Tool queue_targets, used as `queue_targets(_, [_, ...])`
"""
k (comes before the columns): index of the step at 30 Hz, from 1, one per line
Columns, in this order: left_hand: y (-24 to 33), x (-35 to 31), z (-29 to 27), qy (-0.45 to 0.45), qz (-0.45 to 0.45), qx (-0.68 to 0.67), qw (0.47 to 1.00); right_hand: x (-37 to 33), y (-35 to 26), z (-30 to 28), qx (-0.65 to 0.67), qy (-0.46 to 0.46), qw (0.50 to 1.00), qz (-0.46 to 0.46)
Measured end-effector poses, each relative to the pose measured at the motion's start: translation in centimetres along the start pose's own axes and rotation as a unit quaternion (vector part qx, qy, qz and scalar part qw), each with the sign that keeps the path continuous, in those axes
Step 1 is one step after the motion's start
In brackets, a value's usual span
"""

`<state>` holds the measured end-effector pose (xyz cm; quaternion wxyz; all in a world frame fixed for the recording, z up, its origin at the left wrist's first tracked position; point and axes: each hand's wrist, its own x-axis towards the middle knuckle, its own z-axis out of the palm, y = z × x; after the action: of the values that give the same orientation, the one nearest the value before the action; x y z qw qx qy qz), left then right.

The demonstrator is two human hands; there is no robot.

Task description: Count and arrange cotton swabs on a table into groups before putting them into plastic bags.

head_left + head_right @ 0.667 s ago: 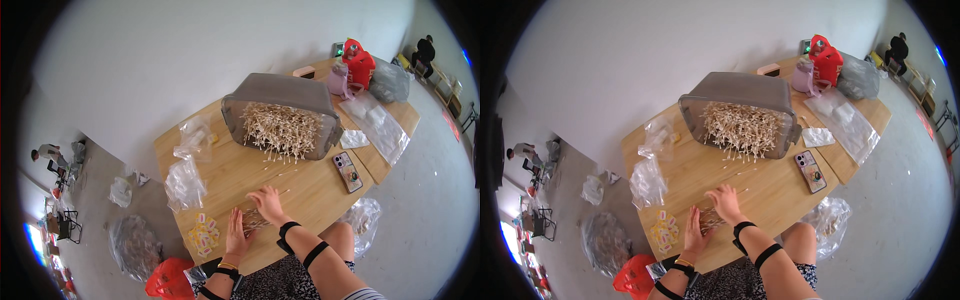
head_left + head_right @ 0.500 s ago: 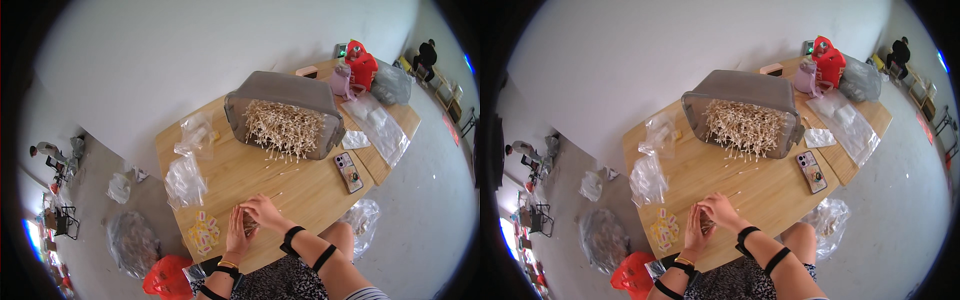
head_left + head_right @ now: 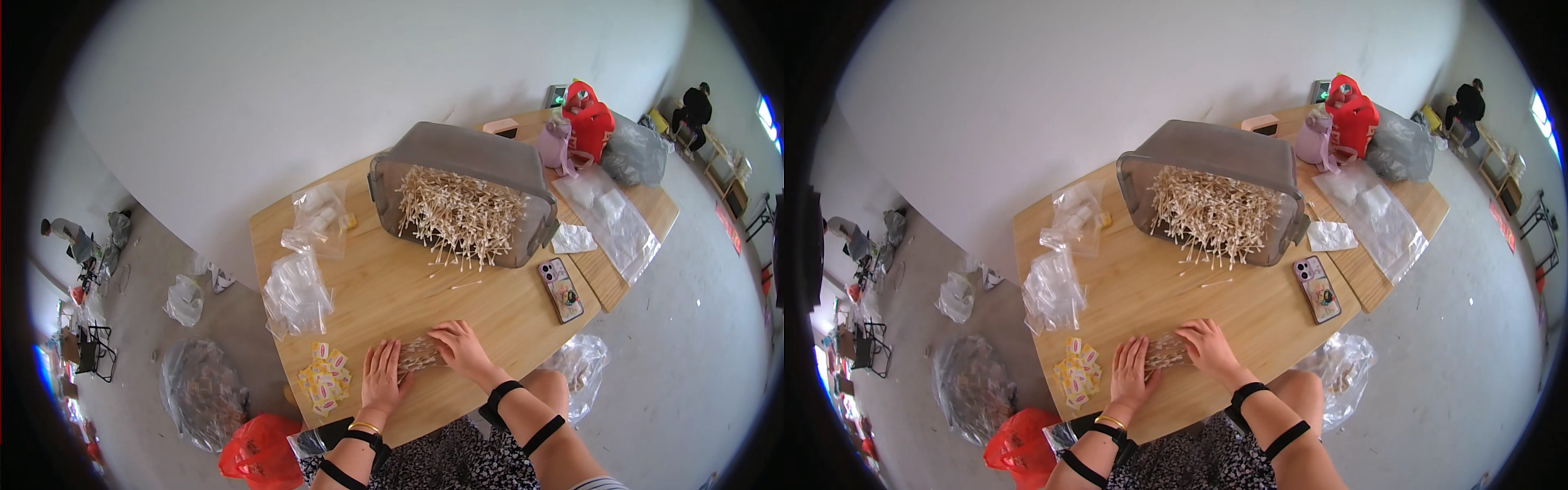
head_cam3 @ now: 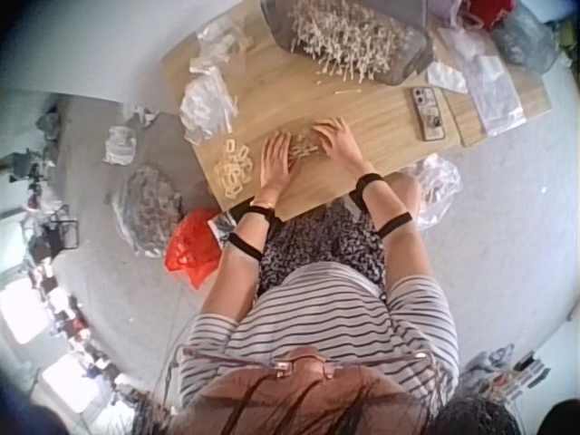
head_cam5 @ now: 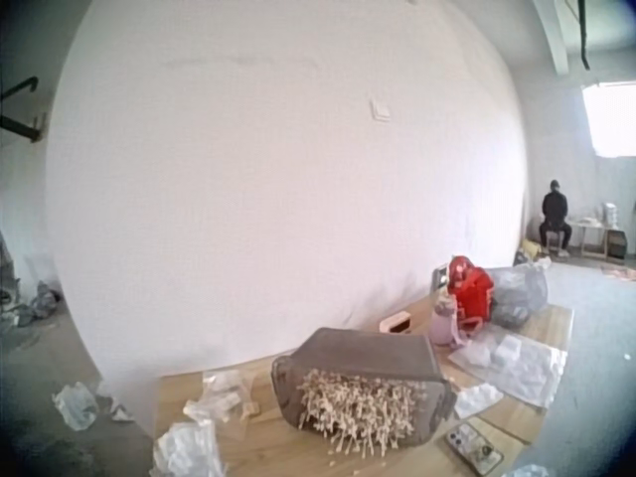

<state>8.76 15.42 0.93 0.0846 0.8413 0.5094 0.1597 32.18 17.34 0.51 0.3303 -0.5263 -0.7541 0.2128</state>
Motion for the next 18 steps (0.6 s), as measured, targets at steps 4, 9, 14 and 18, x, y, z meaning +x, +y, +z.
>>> queue_targets(4, [0.2,0.1,-0.3,0.030,0.006,-0.032,0.999,-0.7,0.3,-0.6,-0.038,0.012,0.999,0.023])
queue_targets(9, [0.1,0.1,0.0,0.035,0.014,-0.037,0.999,-1.3,0.6,-1.1,-0.038,0.039,0.998,0.014])
queue_targets(14, [-0.1,-0.2,0.3,0.045,0.009,-0.056,0.997,-1.3,0.9,-0.9,-0.055,0.054,0.996,0.039])
queue_targets(18, [-0.1,-0.2,0.4,0.050,0.009,-0.059,0.997,-0.1,0.6,-0.1,-0.062,0.111,0.989,0.068])
